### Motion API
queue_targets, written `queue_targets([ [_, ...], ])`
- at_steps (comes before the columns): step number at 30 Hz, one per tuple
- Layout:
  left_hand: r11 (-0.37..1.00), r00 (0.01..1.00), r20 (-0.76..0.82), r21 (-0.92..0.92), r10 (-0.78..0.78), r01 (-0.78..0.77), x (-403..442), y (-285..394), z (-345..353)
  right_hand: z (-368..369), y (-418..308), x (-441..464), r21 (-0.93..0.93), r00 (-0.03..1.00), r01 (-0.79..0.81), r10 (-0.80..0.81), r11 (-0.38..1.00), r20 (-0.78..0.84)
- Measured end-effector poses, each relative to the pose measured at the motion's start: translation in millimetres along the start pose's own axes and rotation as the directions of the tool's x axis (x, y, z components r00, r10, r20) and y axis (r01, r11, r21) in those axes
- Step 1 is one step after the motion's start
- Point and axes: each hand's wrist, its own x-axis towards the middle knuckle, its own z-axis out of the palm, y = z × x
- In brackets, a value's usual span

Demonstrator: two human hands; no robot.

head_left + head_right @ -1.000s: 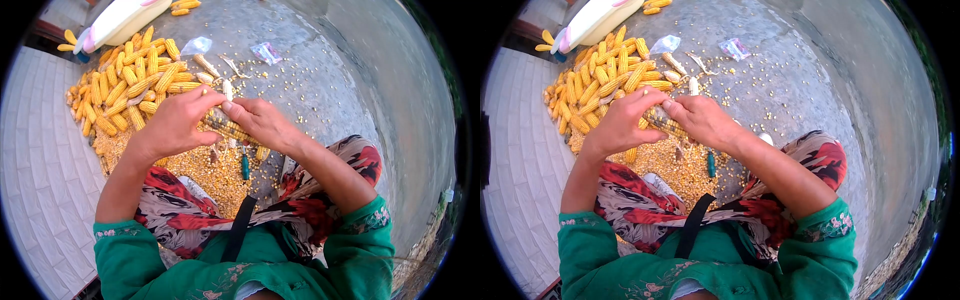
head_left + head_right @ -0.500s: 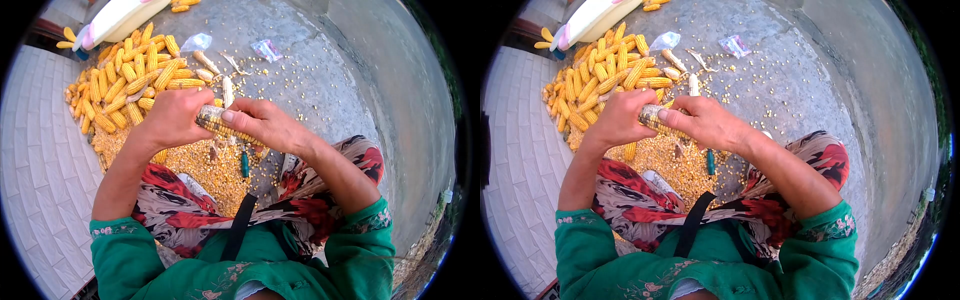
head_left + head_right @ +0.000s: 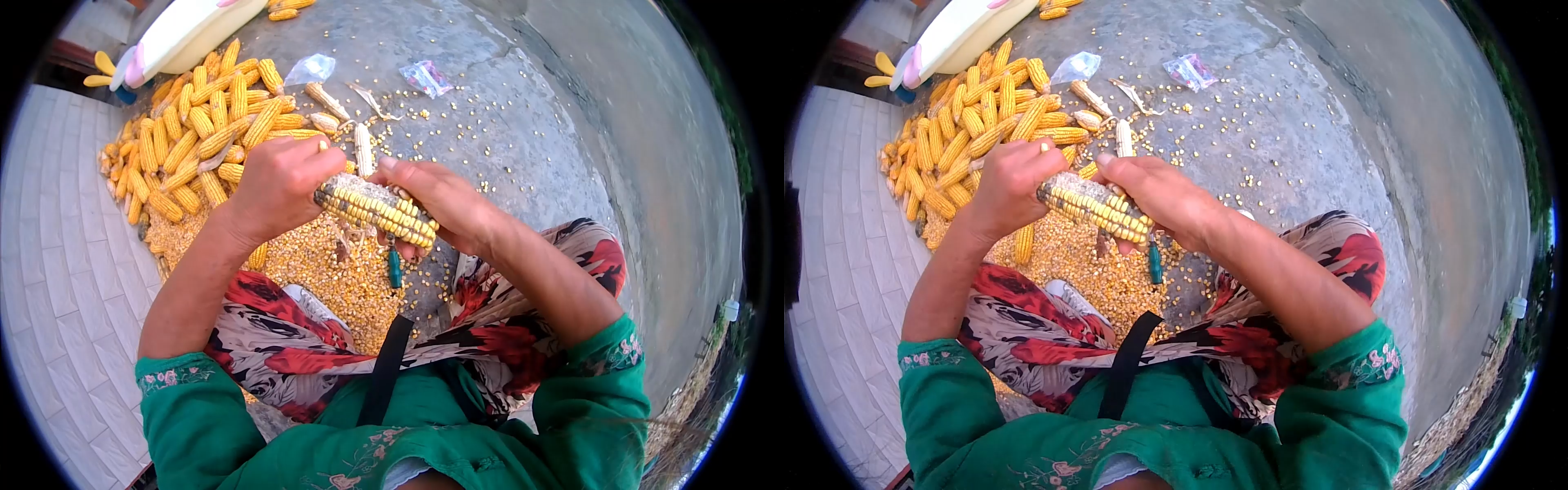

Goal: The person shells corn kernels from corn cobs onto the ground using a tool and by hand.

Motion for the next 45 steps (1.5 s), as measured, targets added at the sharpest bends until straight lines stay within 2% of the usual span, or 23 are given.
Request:
queue_targets([
  [2, 1.0, 1.0, 0.012, 0.003, -0.015, 0.015, -3, -4, -1, -4, -7, -3, -0.155, 0.999, -0.029, 0.034, 0.987, 0.027],
  [3, 0.998, 0.998, -0.019, 0.007, -0.056, 0.056, -5, -7, -2, -4, -7, -4, -0.155, 0.999, -0.029, 0.034, 0.988, 0.029],
  [5, 0.995, 0.994, -0.051, 0.011, -0.095, 0.096, -8, -11, -5, -3, -6, -7, -0.502, 0.999, 0.034, -0.041, 0.864, -0.003],
  [6, 0.996, 0.996, -0.04, 0.031, -0.084, 0.085, -8, -12, -7, -3, -4, -7, -0.503, 0.999, 0.034, -0.041, 0.864, -0.002],
  [8, 0.996, 0.997, -0.028, 0.051, -0.072, 0.074, -8, -13, -8, -4, 3, -5, -0.625, 0.972, 0.213, -0.23, 0.751, 0.055],
  [12, 0.995, 0.998, -0.008, 0.072, -0.068, 0.068, -11, -12, -7, 3, 2, -9, -0.633, 0.98, 0.166, -0.2, 0.756, 0.018],
  [15, 0.997, 0.998, -0.008, 0.05, -0.063, 0.064, -10, -14, -4, 4, 1, -9, -0.554, 0.98, 0.128, -0.191, 0.823, -0.057],
  [17, 0.998, 0.999, -0.011, 0.043, -0.049, 0.05, -11, -15, -1, 5, -2, -11, -0.496, 0.992, 0.05, -0.101, 0.867, -0.076],
  [21, 0.999, 0.999, -0.011, 0.011, -0.05, 0.05, -11, -14, 4, 1, 0, -9, -0.468, 0.994, 0.031, -0.077, 0.883, -0.078],
  [23, 0.999, 0.999, -0.015, 0.006, -0.049, 0.049, -11, -13, 4, 5, -2, -11, -0.393, 0.99, 0.057, -0.103, 0.918, -0.095],
  [28, 0.995, 0.999, -0.028, 0.094, -0.033, 0.036, -1, 1, -1, -4, 8, -6, -0.287, 0.982, 0.0, -0.054, 0.958, -0.179],
  [30, 0.995, 0.999, -0.022, 0.091, -0.038, 0.04, -5, -2, -1, -6, 3, -8, -0.261, 0.998, -0.061, 0.05, 0.963, -0.05],
  [32, 0.993, 0.998, -0.01, 0.098, -0.064, 0.065, -6, -2, -1, -4, 4, -7, -0.333, 0.996, -0.073, 0.055, 0.94, -0.064],
  [33, 0.993, 0.998, -0.012, 0.097, -0.064, 0.065, -5, -2, 0, 3, 10, -1, -0.497, 0.97, 0.131, -0.215, 0.858, -0.116],
  [34, 0.995, 0.997, -0.003, 0.066, -0.08, 0.08, -5, -1, 0, 7, 13, 1, -0.65, 0.873, 0.294, -0.474, 0.7, -0.115],
  [36, 0.995, 0.995, 0.007, 0.036, -0.098, 0.097, -5, 1, 0, 4, 9, -7, -0.714, 0.904, 0.239, -0.42, 0.658, -0.085],
  [38, 0.984, 0.984, 0.052, -0.037, -0.17, 0.172, -7, 2, 2, 4, 2, -7, -0.788, 0.962, 0.161, -0.272, 0.594, -0.008],
  [39, 0.984, 0.984, 0.051, -0.034, -0.171, 0.173, -8, 3, 3, 4, 2, -8, -0.789, 0.962, 0.164, -0.273, 0.592, -0.005],
  [41, 0.982, 0.982, 0.078, -0.072, -0.169, 0.175, -9, 3, 5, 4, 3, -11, -0.708, 0.97, 0.178, -0.242, 0.683, 0.01],
  [42, 0.981, 0.982, 0.078, -0.073, -0.171, 0.177, -10, 2, 6, 3, 10, -7, -0.708, 0.971, 0.177, -0.24, 0.684, 0.011],
  [44, 0.985, 0.982, 0.121, -0.078, -0.146, 0.156, -13, 1, 7, -1, 28, 5, -0.613, 0.918, 0.28, -0.392, 0.739, -0.053],
  [45, 0.984, 0.981, 0.121, -0.08, -0.149, 0.159, -13, 3, 6, -1, 28, 5, -0.613, 0.92, 0.278, -0.389, 0.739, -0.052],
])
